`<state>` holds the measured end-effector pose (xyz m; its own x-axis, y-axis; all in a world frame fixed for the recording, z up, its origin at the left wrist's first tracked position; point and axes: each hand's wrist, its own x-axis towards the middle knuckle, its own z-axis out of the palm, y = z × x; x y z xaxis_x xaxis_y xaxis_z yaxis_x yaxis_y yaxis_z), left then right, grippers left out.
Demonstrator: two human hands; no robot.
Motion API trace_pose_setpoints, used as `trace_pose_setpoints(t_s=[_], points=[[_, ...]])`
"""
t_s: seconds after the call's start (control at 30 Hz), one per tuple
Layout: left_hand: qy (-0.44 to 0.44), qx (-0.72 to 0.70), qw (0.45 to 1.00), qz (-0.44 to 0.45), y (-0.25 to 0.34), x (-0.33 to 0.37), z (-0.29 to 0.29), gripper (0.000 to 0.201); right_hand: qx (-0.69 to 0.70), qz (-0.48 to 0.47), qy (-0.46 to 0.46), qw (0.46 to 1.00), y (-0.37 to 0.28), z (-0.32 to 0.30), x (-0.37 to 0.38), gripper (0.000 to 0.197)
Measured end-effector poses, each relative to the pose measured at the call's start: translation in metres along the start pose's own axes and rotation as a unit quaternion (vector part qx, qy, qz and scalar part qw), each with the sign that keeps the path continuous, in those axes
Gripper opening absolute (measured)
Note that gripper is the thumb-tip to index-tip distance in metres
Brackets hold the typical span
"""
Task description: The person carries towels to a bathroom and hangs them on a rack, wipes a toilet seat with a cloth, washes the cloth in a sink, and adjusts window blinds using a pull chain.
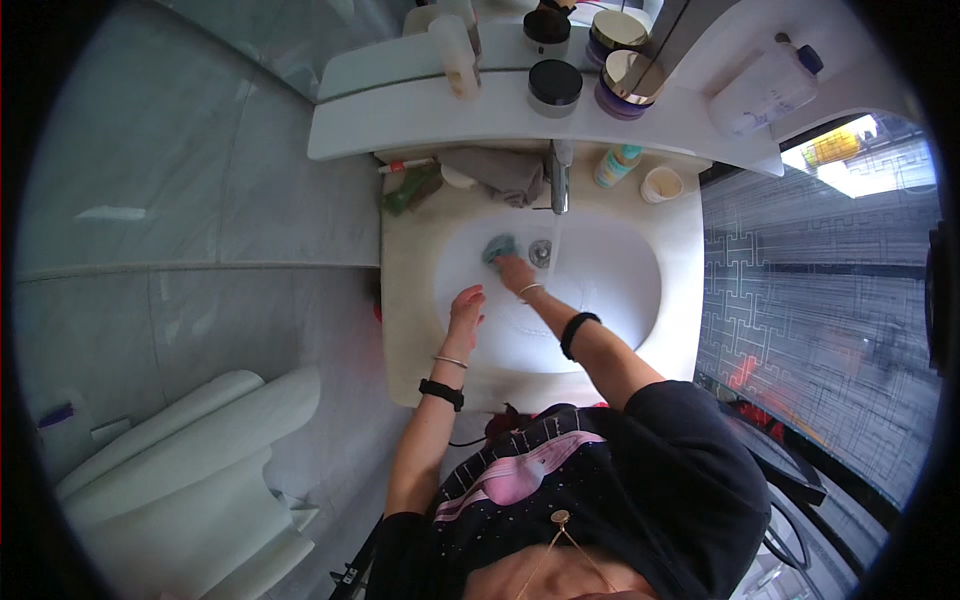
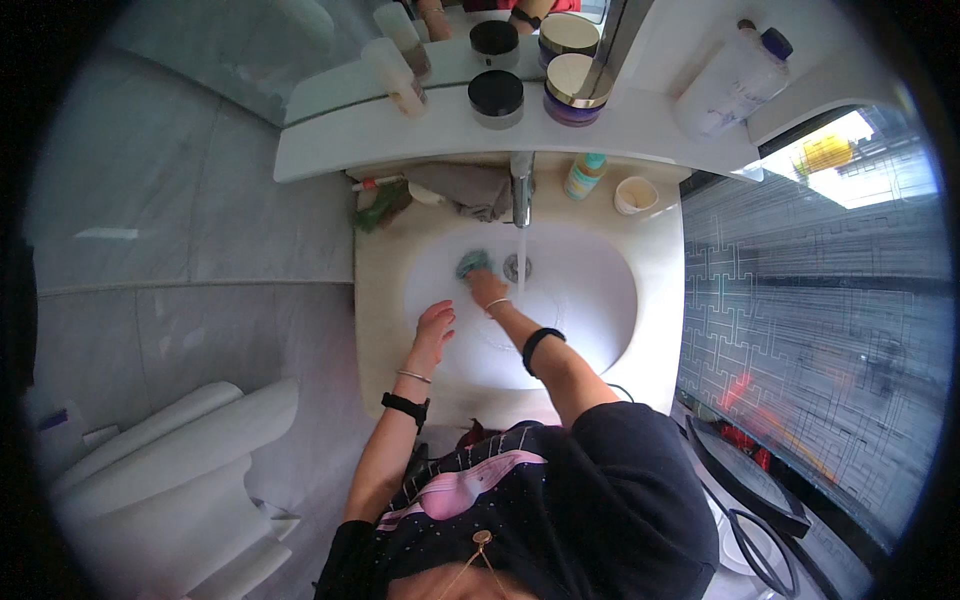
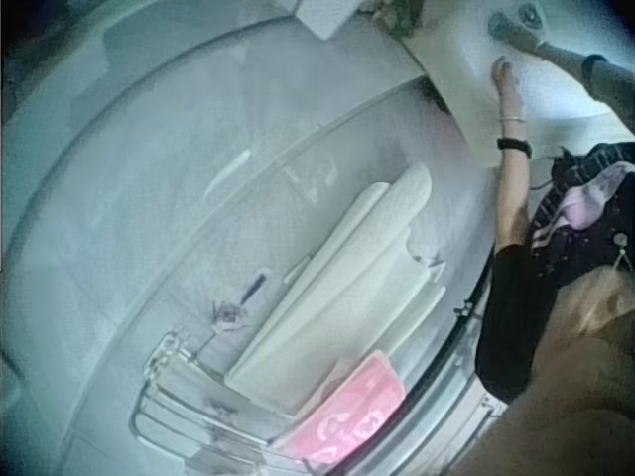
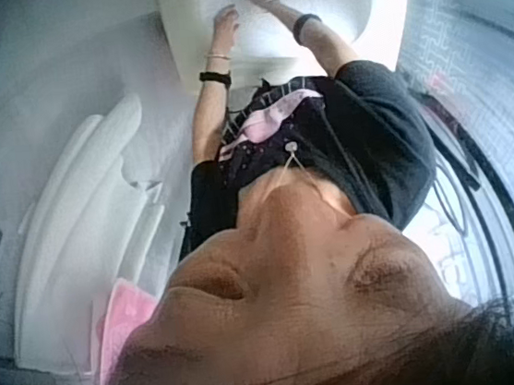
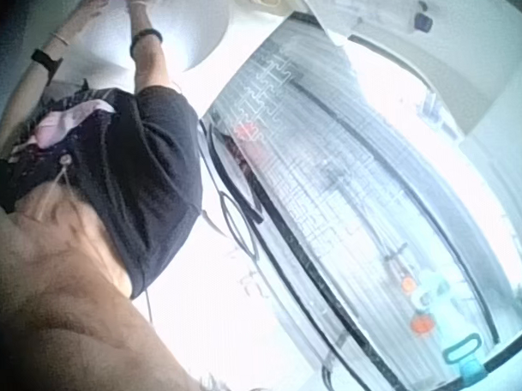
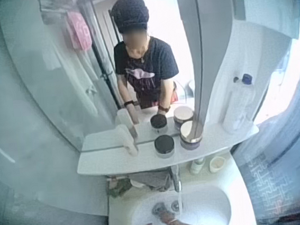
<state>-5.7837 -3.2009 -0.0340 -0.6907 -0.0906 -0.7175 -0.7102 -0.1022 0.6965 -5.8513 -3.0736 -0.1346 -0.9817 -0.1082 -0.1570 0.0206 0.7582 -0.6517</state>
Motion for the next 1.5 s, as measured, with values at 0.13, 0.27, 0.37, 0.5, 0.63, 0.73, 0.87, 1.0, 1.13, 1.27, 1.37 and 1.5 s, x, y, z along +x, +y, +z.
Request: trace_pose_setpoints(t_s=[0.13, 0.27, 0.37, 0.5, 0.63, 0.73, 0.87, 1.0, 1.13, 1.27, 1.37, 1.5], points=[[-0.055, -0.053, 0.995, -0.057, 0.003, 0.010, 0.030, 0.047, 0.060, -0.069, 0.098, 0.991, 0.009, -0.050, 0.005, 0.021], [0.000, -0.190, 0.966, -0.177, 0.003, 0.039, 0.069, 0.039, 0.259, -0.012, 0.016, 0.966, -0.031, -0.104, -0.024, 0.023], [-0.287, -0.499, 0.818, 0.022, -0.047, 0.087, 0.068, 0.026, 0.224, -0.143, -0.010, 0.964, -0.086, -0.129, -0.052, 0.023], [-0.201, -0.179, 0.963, 0.032, 0.004, 0.043, 0.110, 0.032, 0.050, -0.030, 0.110, 0.992, -0.012, -0.138, -0.025, 0.023], [-0.152, -0.068, 0.984, -0.056, 0.017, 0.027, 0.094, 0.066, -0.031, -0.024, 0.094, 0.995, -0.004, -0.149, -0.029, 0.020], [-0.291, -0.207, 0.911, -0.207, 0.040, 0.034, 0.089, 0.059, -0.063, -0.115, -0.051, 0.990, -0.018, -0.157, -0.051, 0.018], [-0.328, -0.301, 0.895, -0.002, 0.017, 0.056, 0.082, 0.018, -0.132, -0.107, -0.063, 0.983, -0.066, -0.208, -0.069, 0.022], [-0.275, -0.150, 0.946, -0.084, 0.020, 0.051, 0.080, 0.020, -0.098, -0.165, 0.151, 0.970, -0.094, -0.264, -0.051, 0.013], [-0.245, 0.127, 0.961, 0.018, 0.014, 0.070, 0.063, 0.024, -0.053, -0.292, 0.294, 0.909, -0.140, -0.306, -0.024, 0.027], [-0.214, 0.307, 0.925, 0.071, 0.053, 0.007, 0.089, 0.031, -0.079, -0.289, 0.265, 0.917, -0.116, -0.308, -0.003, 0.045], [-0.132, 0.339, 0.929, 0.074, 0.051, -0.008, 0.091, 0.032, -0.065, -0.247, 0.240, 0.937, -0.124, -0.300, -0.010, 0.051], [-0.111, 0.300, 0.939, 0.127, 0.044, -0.017, 0.086, 0.045, -0.108, -0.265, 0.236, 0.929, -0.121, -0.293, -0.008, 0.061]])
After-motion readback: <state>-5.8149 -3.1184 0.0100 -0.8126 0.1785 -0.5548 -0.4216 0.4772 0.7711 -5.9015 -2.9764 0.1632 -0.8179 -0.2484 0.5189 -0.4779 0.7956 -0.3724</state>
